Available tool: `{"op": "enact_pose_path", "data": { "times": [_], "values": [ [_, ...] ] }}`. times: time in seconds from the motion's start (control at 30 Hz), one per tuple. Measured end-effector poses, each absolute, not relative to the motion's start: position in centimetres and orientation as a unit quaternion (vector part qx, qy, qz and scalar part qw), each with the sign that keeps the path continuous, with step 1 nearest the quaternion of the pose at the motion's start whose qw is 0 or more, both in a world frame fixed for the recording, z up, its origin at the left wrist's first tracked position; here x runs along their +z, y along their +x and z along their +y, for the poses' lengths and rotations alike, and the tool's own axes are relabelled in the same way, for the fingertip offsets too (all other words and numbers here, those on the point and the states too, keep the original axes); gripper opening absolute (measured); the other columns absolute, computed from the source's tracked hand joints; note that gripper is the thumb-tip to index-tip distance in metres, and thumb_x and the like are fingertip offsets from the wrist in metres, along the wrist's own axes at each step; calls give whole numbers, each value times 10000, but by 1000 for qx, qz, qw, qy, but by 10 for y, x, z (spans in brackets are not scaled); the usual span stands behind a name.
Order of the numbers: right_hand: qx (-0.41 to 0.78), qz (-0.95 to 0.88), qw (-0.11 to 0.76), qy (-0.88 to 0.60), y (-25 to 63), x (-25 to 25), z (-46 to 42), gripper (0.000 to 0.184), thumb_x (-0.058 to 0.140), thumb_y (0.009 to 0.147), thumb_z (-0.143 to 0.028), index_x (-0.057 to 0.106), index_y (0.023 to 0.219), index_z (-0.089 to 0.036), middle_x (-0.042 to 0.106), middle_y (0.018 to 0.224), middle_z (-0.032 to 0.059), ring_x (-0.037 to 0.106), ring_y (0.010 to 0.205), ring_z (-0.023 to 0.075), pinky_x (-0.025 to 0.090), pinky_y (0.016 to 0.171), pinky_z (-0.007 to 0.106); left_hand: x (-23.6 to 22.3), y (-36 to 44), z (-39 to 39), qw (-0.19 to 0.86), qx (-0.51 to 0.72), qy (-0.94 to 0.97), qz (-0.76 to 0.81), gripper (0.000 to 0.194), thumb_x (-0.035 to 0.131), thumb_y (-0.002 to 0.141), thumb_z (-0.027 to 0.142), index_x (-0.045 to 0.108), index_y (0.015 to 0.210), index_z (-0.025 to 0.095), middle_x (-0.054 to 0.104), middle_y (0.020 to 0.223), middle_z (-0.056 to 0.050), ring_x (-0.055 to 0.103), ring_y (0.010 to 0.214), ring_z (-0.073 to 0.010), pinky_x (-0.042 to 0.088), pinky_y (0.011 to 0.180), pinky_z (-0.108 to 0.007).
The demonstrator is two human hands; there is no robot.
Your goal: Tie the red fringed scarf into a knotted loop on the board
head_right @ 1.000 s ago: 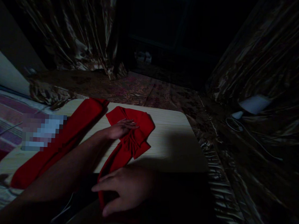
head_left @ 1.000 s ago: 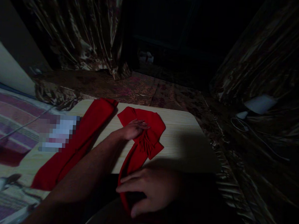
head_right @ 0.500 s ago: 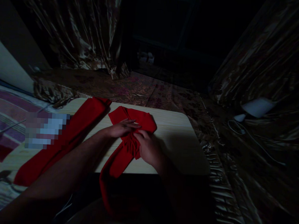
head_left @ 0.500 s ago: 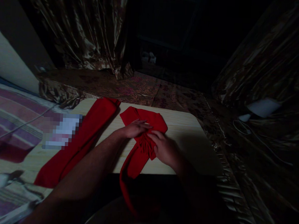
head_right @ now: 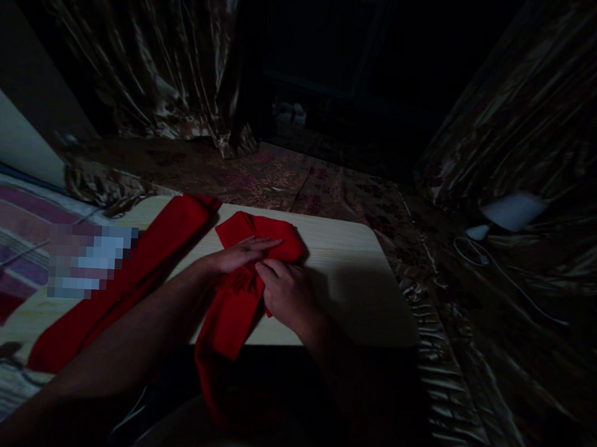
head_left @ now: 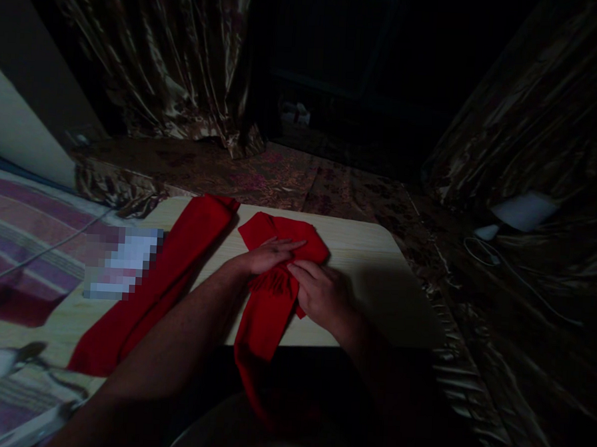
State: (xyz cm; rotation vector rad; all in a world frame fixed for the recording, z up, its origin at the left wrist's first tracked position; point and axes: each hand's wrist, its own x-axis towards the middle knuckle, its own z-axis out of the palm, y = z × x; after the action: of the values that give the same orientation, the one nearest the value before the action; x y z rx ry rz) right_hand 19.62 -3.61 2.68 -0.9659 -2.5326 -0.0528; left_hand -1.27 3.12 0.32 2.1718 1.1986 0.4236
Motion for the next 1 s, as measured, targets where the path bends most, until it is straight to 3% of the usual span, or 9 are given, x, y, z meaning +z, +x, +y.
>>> {"op": "enact_pose_path", "data": {
  "times": [0.17, 0.33, 0.47, 0.6, 0.77, 0.9, 1.0],
  "values": [
    [-6, -935, 117, -335, 190, 29, -60, 393, 527, 925, -175, 646, 1300, -186, 702, 1180, 97, 644, 1000, 232, 503, 916, 372, 5, -11, 29, 308, 165, 798, 491, 768, 501, 871, 361, 295, 1598, 223, 317, 1640, -40, 242, 1528, -286, 115, 1255, -472],
    [58, -933, 110, -336, 202, 25, -60, 647, 637, 861, -215, 466, 1485, -198, 555, 1443, 91, 557, 1215, 231, 449, 1059, 369, 1, -11, 30, 292, 153, 809, 487, 882, 545, 832, 352, 182, 1626, 222, 327, 1639, -52, 255, 1523, -306, 105, 1257, -485],
    [27, -934, 97, -343, 214, 17, -42, 523, 582, 887, -141, 558, 1408, -178, 583, 1414, 119, 547, 1204, 250, 452, 1050, 418, -5, -11, 33, 270, 163, 809, 497, 924, 549, 848, 433, 132, 1632, 177, 319, 1637, -96, 289, 1508, -325, 153, 1245, -491],
    [1, -931, 102, -350, 217, 8, -22, 545, 558, 868, -85, 575, 1407, -160, 579, 1440, 118, 531, 1227, 263, 443, 1069, 435, -20, -10, 44, 190, 210, 801, 528, 849, 511, 882, 473, 248, 1597, 97, 380, 1595, -172, 361, 1479, -307, 145, 1248, -492],
    [70, -927, 136, -343, 217, 9, -5, 640, 609, 762, -85, 605, 1394, -190, 571, 1459, 101, 545, 1243, 257, 434, 1091, 426, -29, -9, 47, 122, 279, 776, 553, 607, 501, 915, 500, 575, 1404, 147, 580, 1441, -170, 488, 1393, -285, 254, 1222, -465],
    [203, -872, 220, -387, 221, 14, 24, 593, 553, 720, -36, 693, 1268, -216, 681, 1291, 75, 671, 925, 164, 530, 913, 326, -28, -10, 40, 148, 259, 787, 540, 565, 455, 943, 494, 595, 1386, 173, 576, 1449, -162, 502, 1378, -281, 233, 1222, -506],
    [188, -821, 298, -448, 220, 21, 47, 491, 521, 739, -4, 722, 1163, -149, 721, 1117, 89, 654, 810, 145, 532, 817, 290, -27, -12, 40, 183, 256, 779, 542, 552, 406, 962, 467, 597, 1386, 170, 574, 1454, -151, 484, 1393, -273, 198, 1233, -504]
  ]
}}
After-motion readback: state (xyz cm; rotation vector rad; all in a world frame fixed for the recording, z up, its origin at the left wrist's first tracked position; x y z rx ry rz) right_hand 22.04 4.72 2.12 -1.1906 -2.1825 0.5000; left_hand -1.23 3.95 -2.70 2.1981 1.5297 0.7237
